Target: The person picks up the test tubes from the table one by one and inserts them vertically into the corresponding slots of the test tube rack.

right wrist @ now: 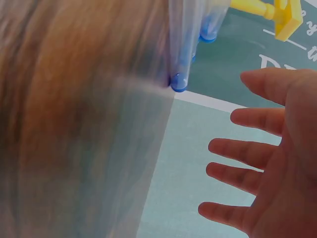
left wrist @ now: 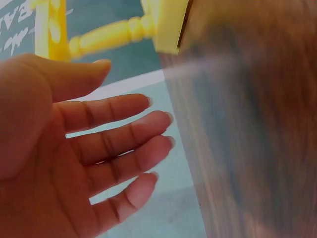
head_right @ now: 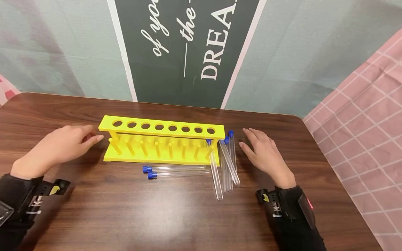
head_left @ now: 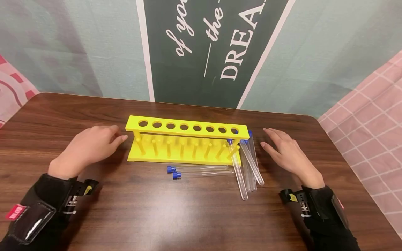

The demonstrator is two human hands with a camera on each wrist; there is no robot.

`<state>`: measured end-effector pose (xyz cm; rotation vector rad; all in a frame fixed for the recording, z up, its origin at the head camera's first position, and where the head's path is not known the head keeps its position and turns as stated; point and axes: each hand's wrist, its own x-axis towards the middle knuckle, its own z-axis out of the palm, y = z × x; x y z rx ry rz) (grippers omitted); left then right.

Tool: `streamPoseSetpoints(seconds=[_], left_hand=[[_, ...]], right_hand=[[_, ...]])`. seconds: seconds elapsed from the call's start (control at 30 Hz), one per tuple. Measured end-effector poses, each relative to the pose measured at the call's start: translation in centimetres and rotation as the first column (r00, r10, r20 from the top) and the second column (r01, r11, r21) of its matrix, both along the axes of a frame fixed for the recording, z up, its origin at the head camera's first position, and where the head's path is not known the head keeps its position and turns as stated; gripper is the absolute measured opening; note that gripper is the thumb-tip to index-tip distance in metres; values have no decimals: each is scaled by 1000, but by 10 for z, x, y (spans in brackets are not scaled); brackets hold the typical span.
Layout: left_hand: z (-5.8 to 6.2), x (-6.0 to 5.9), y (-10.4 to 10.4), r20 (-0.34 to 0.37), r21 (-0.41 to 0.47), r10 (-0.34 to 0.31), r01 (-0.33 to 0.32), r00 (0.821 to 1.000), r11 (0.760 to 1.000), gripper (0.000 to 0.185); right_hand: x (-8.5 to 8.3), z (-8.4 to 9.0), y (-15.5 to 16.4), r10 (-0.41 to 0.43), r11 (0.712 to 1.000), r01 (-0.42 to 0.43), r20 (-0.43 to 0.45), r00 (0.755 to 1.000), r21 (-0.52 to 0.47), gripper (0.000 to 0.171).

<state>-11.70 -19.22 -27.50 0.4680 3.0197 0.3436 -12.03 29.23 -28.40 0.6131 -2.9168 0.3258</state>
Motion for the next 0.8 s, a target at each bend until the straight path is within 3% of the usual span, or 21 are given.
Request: streamPoseSetpoints(seconds=[0.2, 0.43, 0.67, 0.8], left_hand=[[-5, 3, 12, 114, 24, -16, 13, 993, 1000, 25], [-11, 3, 16, 238, 88, -37, 17, 971, 996, 25], [-18, -1, 15, 254, 111, -80, 53, 964, 992, 27], [-20, -2, 14, 245, 119, -94, 66, 965, 991, 26]], right_hand=[[3, 6, -7, -24, 999, 25, 6, 1000, -28, 42], [6, 11, -13, -47, 994, 44, -32, 998, -97, 31], [11, 14, -21, -27, 985, 9, -103, 994, -173, 15], [14, 16, -28, -20, 986, 12, -46, 999, -167, 9]])
